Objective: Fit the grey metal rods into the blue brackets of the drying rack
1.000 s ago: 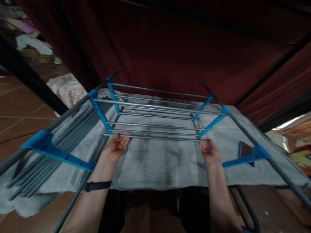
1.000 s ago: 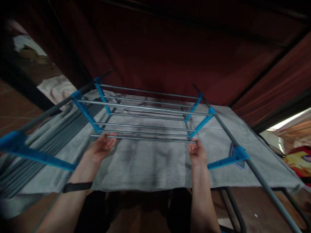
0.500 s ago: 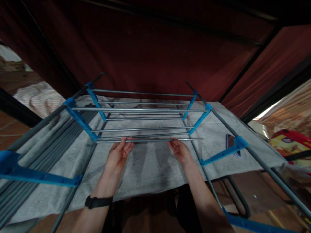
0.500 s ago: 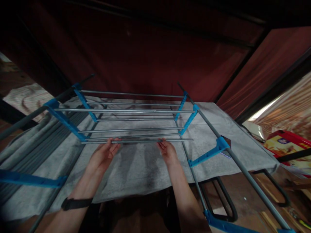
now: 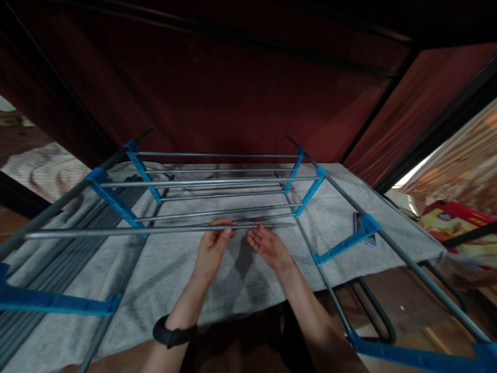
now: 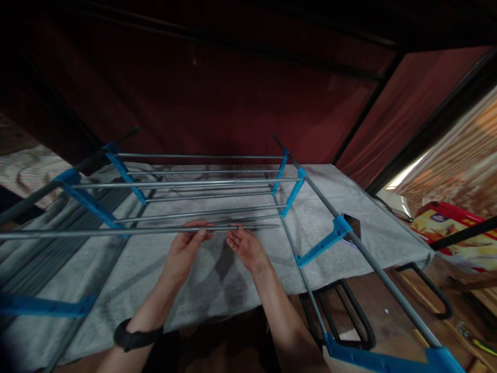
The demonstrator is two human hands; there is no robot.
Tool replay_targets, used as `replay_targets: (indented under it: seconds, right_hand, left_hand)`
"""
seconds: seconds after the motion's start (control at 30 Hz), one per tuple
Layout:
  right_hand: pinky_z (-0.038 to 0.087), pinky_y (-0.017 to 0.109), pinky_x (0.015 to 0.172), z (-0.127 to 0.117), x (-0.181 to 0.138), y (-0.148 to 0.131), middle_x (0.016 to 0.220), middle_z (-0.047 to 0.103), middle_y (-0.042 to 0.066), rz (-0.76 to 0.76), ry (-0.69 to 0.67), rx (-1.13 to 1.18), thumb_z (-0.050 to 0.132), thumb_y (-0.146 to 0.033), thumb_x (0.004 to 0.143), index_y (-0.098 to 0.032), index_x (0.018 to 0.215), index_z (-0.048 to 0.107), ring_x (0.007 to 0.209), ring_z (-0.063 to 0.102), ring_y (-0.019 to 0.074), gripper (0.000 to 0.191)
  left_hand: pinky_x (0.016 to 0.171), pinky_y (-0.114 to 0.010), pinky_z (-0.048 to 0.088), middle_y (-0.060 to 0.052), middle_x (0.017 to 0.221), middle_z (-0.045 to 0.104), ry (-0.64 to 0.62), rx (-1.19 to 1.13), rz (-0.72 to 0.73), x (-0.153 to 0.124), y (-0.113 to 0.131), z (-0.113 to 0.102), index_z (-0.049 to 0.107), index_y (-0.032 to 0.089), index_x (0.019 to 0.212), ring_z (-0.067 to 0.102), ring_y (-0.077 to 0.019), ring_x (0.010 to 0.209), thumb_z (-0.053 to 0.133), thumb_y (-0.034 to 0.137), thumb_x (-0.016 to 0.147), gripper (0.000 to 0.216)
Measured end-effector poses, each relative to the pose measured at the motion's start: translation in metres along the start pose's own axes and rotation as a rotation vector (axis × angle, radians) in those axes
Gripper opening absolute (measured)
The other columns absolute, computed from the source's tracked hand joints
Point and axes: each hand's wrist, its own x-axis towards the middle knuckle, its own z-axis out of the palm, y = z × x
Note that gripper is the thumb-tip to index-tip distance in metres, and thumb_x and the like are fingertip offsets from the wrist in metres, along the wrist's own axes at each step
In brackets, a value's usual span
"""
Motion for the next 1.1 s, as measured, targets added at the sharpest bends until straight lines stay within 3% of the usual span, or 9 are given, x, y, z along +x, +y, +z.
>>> replay_targets:
  seconds: [0.2, 0.3, 0.43, 0.57, 0.73, 0.83, 0.9, 1.0, 1.1]
  right_hand:
    - [0.060, 0.030, 0.087, 0.010, -0.006, 0.002, 0.103, 0.080, -0.002, -0.040, -0.139, -0.002, 0.087, -0.036, 0.082, -0.027, 0.100, 0.075, 0.094, 0.074, 0.0153, 0.024]
    - [0.059, 0.031, 0.090, 0.016, -0.010, 0.003, 0.112, 0.080, 0.001, -0.024, -0.212, -0.090, 0.087, -0.041, 0.082, -0.026, 0.103, 0.075, 0.098, 0.074, 0.0161, 0.029]
    - [0.059, 0.034, 0.090, 0.019, -0.017, -0.002, 0.112, 0.079, 0.009, 0.102, -0.402, -0.306, 0.084, -0.051, 0.083, -0.019, 0.099, 0.076, 0.094, 0.074, 0.0181, 0.037]
    - [0.058, 0.037, 0.094, 0.014, -0.020, -0.011, 0.105, 0.079, 0.009, 0.180, -0.497, -0.437, 0.085, -0.058, 0.079, -0.017, 0.092, 0.076, 0.094, 0.074, 0.0196, 0.044]
    - [0.055, 0.034, 0.091, 0.006, -0.015, -0.019, 0.094, 0.077, 0.008, 0.234, -0.567, -0.600, 0.085, -0.061, 0.076, -0.016, 0.085, 0.076, 0.090, 0.073, 0.0186, 0.046]
    - [0.054, 0.035, 0.091, 0.004, -0.013, -0.020, 0.100, 0.078, 0.007, 0.180, -0.486, -0.568, 0.088, -0.056, 0.074, -0.018, 0.091, 0.075, 0.092, 0.072, 0.0189, 0.043]
    - [0.054, 0.036, 0.093, 0.005, -0.012, -0.021, 0.104, 0.078, 0.007, 0.097, -0.401, -0.505, 0.089, -0.052, 0.073, -0.019, 0.094, 0.076, 0.095, 0.071, 0.0188, 0.041]
    - [0.054, 0.034, 0.090, 0.006, -0.009, -0.023, 0.100, 0.078, 0.006, 0.009, -0.261, -0.431, 0.090, -0.047, 0.070, -0.020, 0.092, 0.077, 0.092, 0.070, 0.0179, 0.038]
    - [0.053, 0.033, 0.085, 0.004, -0.004, -0.029, 0.094, 0.078, 0.005, -0.064, -0.106, -0.352, 0.091, -0.042, 0.066, -0.020, 0.089, 0.075, 0.086, 0.070, 0.0171, 0.035]
  left_hand:
    - [0.109, -0.045, 0.051, -0.011, 0.122, 0.075, -0.138, 0.200, 0.193, -0.008, 0.007, 0.023, 0.058, 0.021, 0.136, 0.069, -0.0251, 0.120, 0.063, 0.044, 0.098, 0.044]
    - [0.113, -0.047, 0.049, -0.011, 0.124, 0.076, -0.133, 0.247, 0.264, -0.011, 0.018, 0.024, 0.048, 0.022, 0.149, 0.067, -0.0257, 0.127, 0.056, 0.044, 0.103, 0.051]
    - [0.104, -0.045, 0.055, -0.007, 0.105, 0.079, -0.031, 0.331, 0.438, -0.014, 0.055, 0.013, 0.043, 0.022, 0.154, 0.075, -0.0240, 0.106, 0.054, 0.043, 0.105, 0.054]
    - [0.096, -0.041, 0.057, 0.000, 0.089, 0.076, 0.113, 0.352, 0.636, -0.018, 0.098, -0.003, 0.043, 0.024, 0.155, 0.074, -0.0196, 0.084, 0.059, 0.036, 0.104, 0.055]
    - [0.085, -0.036, 0.058, 0.004, 0.081, 0.070, 0.147, 0.443, 0.702, -0.023, 0.120, -0.020, 0.047, 0.031, 0.155, 0.068, -0.0166, 0.072, 0.059, 0.033, 0.104, 0.053]
    - [0.079, -0.033, 0.055, 0.003, 0.083, 0.068, 0.196, 0.623, 0.643, -0.025, 0.121, -0.030, 0.053, 0.032, 0.152, 0.065, -0.0172, 0.073, 0.058, 0.036, 0.104, 0.048]
    - [0.077, -0.034, 0.054, -0.001, 0.097, 0.073, 0.172, 0.807, 0.612, -0.024, 0.118, -0.034, 0.059, 0.030, 0.146, 0.067, -0.0190, 0.079, 0.058, 0.039, 0.103, 0.044]
    - [0.081, -0.036, 0.056, -0.006, 0.114, 0.076, 0.021, 1.020, 0.691, -0.016, 0.109, -0.035, 0.065, 0.025, 0.137, 0.072, -0.0237, 0.091, 0.055, 0.043, 0.104, 0.039]
    - [0.087, -0.038, 0.056, -0.008, 0.116, 0.078, -0.132, 1.117, 0.762, -0.003, 0.090, -0.035, 0.066, 0.024, 0.134, 0.074, -0.0265, 0.098, 0.050, 0.043, 0.105, 0.038]
